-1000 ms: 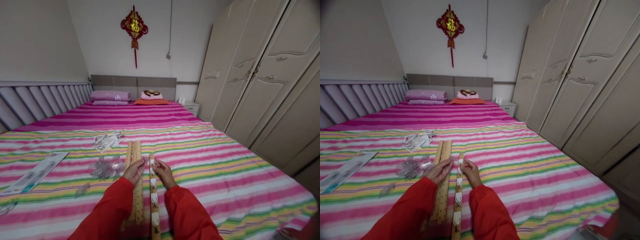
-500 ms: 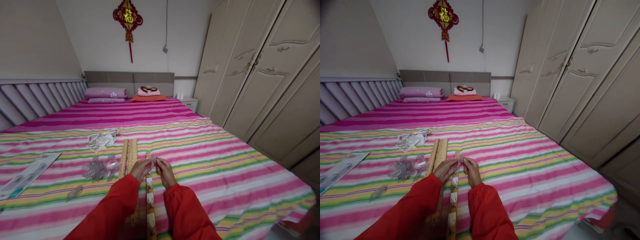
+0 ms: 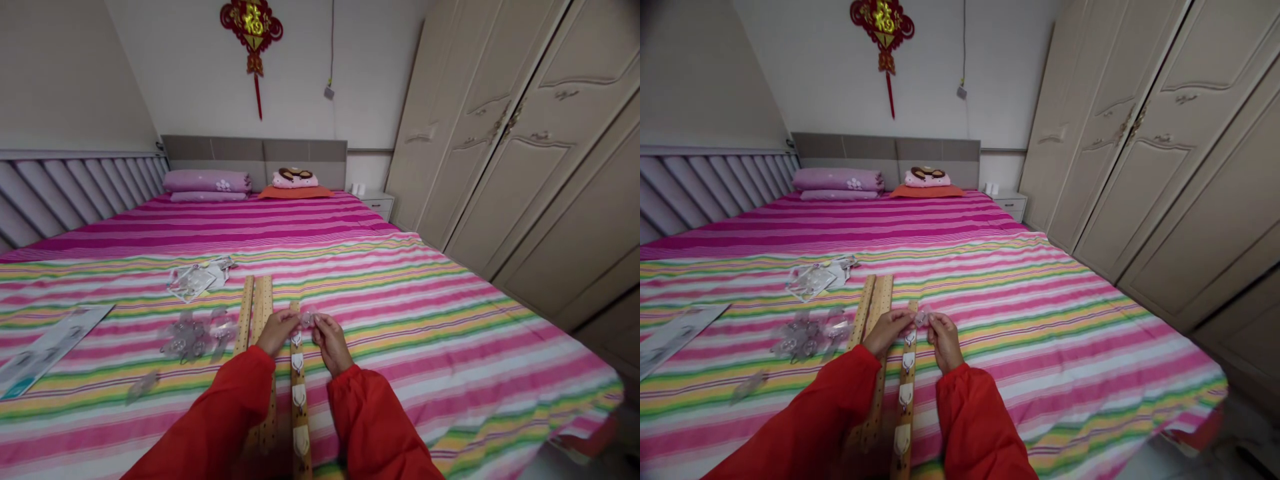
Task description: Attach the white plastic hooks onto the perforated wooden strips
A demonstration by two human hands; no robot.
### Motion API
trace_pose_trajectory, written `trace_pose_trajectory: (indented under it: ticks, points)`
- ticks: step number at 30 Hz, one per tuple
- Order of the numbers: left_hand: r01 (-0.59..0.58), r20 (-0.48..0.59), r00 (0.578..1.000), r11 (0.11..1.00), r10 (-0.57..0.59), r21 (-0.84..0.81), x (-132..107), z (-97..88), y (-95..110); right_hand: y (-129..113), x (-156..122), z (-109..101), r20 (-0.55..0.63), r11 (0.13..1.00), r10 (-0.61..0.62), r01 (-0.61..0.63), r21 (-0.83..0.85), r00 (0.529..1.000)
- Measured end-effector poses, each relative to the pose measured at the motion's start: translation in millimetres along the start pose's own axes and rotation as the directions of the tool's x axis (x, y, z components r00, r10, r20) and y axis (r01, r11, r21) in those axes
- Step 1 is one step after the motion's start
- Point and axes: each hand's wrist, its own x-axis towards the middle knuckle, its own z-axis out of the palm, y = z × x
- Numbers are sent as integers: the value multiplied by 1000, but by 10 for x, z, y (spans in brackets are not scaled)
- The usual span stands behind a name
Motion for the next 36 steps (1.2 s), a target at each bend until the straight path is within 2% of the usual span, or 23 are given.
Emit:
trace_pose_trajectory:
  ticks: [2, 4, 9, 15, 18, 25, 31, 36]
  points:
    - [28, 8, 1000, 1000, -28, -11, -10, 3, -14, -3, -4, 0, 9, 1000, 3, -3, 2, 1000]
    - [8, 8, 1000, 1000, -8, -8, -16, 7, -17, -10, -11, 4, 33, 1000, 18, -18, 8, 999]
    - [-171, 69, 983, 985, 171, -4, -9, 39, 44, -29, -31, 22, 121, 996, 91, -89, -23, 988]
    - [-249, 22, 968, 965, 248, 79, 67, 1, 83, -31, -12, 11, 62, 994, 93, -96, 47, 994]
    - [-240, 24, 971, 965, 239, 105, 125, -35, 67, -26, -6, 6, 30, 995, 77, -79, 60, 997]
    - [-165, -42, 985, 984, 168, 66, 203, -9, 31, -26, -21, 11, 35, 995, 91, -92, 32, 995]
    - [-40, 67, 997, 997, 35, 72, 281, -67, 36, -15, 29, 55, -29, 997, 76, -76, -9, 997]
    - [-123, -6, 992, 990, 124, 75, 392, -112, 248, -83, 228, 213, -46, 992, 12, -17, -124, 999]
